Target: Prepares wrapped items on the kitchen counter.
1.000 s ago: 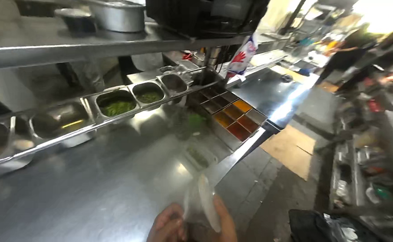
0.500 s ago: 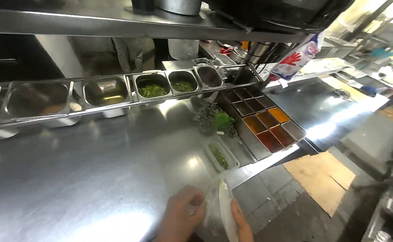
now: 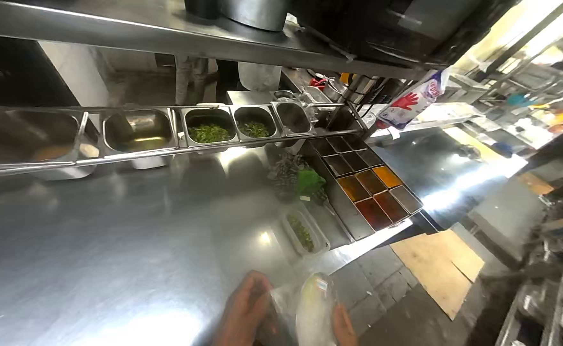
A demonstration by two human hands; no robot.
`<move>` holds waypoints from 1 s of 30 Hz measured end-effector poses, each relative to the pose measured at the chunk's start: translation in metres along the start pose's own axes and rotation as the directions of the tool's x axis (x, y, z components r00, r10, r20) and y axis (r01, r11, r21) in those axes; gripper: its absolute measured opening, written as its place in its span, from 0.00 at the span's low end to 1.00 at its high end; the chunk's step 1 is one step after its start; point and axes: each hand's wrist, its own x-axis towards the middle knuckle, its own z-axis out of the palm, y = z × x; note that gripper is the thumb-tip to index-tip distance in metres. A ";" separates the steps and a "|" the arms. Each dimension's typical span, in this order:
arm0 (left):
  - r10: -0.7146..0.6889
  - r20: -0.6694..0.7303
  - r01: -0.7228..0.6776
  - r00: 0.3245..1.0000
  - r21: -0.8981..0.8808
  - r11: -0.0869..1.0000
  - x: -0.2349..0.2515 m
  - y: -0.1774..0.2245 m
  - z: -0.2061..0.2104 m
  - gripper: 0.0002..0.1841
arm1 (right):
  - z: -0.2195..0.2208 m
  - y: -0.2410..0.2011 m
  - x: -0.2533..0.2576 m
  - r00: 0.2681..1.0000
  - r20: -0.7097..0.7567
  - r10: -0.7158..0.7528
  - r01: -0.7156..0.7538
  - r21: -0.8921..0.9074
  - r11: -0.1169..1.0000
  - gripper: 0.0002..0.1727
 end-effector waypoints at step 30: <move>0.492 0.378 -0.617 0.784 0.400 0.677 0.013 0.026 -0.005 0.08 | -0.003 -0.024 0.052 0.634 0.693 -0.344 0.407 0.079 0.910 0.22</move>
